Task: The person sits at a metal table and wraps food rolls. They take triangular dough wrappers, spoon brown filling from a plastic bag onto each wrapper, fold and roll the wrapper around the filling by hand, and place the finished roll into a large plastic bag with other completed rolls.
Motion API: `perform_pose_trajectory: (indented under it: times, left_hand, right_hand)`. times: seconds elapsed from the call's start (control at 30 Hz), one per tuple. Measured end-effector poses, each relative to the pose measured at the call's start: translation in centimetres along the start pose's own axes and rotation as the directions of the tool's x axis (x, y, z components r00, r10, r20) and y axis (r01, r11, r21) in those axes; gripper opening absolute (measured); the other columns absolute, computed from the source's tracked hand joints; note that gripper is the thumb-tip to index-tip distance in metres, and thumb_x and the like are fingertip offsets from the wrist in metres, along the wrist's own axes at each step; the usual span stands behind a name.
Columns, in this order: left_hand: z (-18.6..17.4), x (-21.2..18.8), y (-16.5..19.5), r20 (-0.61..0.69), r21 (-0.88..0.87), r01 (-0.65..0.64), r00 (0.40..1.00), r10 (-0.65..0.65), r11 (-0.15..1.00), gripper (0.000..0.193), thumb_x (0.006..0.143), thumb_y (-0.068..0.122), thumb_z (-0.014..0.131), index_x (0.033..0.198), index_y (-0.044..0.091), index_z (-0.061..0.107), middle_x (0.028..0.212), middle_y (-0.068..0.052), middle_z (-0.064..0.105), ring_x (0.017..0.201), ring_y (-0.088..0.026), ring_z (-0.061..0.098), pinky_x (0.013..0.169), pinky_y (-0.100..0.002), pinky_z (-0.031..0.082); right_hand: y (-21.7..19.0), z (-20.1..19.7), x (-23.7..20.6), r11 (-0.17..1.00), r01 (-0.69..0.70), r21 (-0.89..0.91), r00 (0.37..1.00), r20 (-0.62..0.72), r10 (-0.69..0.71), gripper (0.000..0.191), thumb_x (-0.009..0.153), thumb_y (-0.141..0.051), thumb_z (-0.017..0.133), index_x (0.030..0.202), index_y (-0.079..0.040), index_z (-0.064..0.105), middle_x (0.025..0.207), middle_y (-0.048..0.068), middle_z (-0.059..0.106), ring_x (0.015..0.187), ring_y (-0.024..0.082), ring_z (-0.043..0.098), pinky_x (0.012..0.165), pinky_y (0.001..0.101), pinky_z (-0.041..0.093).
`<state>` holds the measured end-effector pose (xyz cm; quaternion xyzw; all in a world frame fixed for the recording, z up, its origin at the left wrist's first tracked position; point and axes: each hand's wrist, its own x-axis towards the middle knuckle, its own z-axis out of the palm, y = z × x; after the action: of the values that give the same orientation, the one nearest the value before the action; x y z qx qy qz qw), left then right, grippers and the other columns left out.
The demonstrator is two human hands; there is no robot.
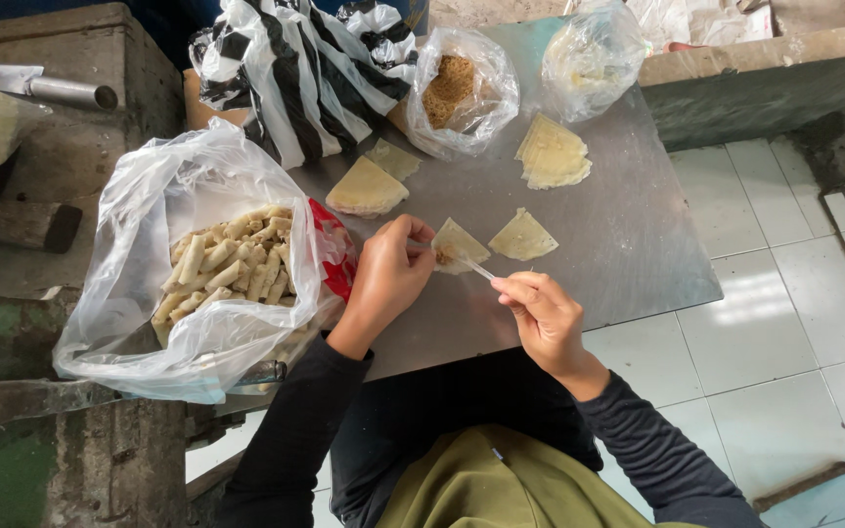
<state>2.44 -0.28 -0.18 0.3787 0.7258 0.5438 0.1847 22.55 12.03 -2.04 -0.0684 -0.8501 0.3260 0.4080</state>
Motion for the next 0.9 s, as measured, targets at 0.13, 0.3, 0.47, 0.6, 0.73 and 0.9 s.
perform_pose_trajectory:
  times: [0.13,0.3,0.47,0.6,0.73,0.9]
  left_hand:
    - [0.1,0.0,0.0,-0.011,0.052,0.083,0.997,-0.082,0.995,0.014,0.091,0.003,0.062,0.104,-0.001,0.064,0.089,-0.013,0.074,0.081,-0.022,0.074,0.071,-0.033,0.057]
    - [0.3,0.1,-0.3,-0.026,0.037,0.026,0.999,-0.025,0.999,0.018,0.090,-0.001,0.055,0.107,-0.001,0.063,0.094,-0.013,0.076,0.084,-0.022,0.075,0.075,-0.032,0.058]
    - [0.4,0.2,-0.3,0.008,-0.004,0.081,0.997,-0.081,0.997,0.022,0.090,-0.002,0.057,0.111,-0.001,0.061,0.099,-0.013,0.076,0.091,-0.022,0.076,0.077,-0.033,0.059]
    - [0.4,0.0,-0.3,-0.002,-0.032,0.052,0.999,-0.052,0.998,0.024,0.088,-0.005,0.058,0.112,-0.002,0.061,0.101,-0.013,0.076,0.095,-0.022,0.076,0.081,-0.033,0.059]
    - [0.7,-0.1,-0.6,0.004,-0.019,0.056,0.998,-0.056,0.998,0.025,0.087,-0.004,0.064,0.112,-0.001,0.060,0.099,-0.012,0.076,0.094,-0.021,0.076,0.080,-0.032,0.060]
    - [1.2,-0.1,-0.9,-0.004,-0.070,-0.012,1.000,0.012,0.997,0.025,0.086,-0.005,0.067,0.109,-0.002,0.059,0.097,-0.011,0.076,0.093,-0.019,0.078,0.082,-0.030,0.061]
  right_hand:
    - [0.1,-1.0,-0.5,0.999,0.004,-0.036,1.000,0.004,-0.004,0.026,0.094,0.009,0.070,0.117,-0.005,0.071,0.103,0.007,0.070,0.083,0.014,0.072,0.076,0.0243,0.060]
    - [0.2,-1.9,-0.5,0.998,-0.011,-0.069,0.999,-0.042,0.008,0.024,0.096,0.010,0.068,0.115,-0.004,0.071,0.103,0.009,0.071,0.084,0.014,0.071,0.076,0.0243,0.060]
    - [1.4,-1.8,0.6,0.942,-0.238,0.236,0.958,-0.102,0.267,0.013,0.105,0.003,0.060,0.116,0.001,0.068,0.102,0.008,0.069,0.083,0.013,0.067,0.074,0.0252,0.057]
    - [5.2,-1.6,4.7,0.607,-0.353,0.712,0.826,-0.067,0.560,0.018,0.111,-0.009,0.056,0.117,0.004,0.067,0.100,0.006,0.067,0.082,0.012,0.060,0.075,0.0252,0.052]
    - [9.7,0.8,12.3,0.516,-0.274,0.812,0.785,-0.121,0.607,0.021,0.109,-0.013,0.060,0.117,0.005,0.069,0.097,0.007,0.068,0.081,0.012,0.061,0.074,0.0269,0.053]
    - [8.8,3.7,16.9,0.986,-0.168,-0.016,0.985,-0.050,0.167,0.034,0.103,-0.017,0.072,0.132,0.000,0.066,0.100,0.010,0.064,0.075,0.015,0.056,0.068,0.0301,0.051]
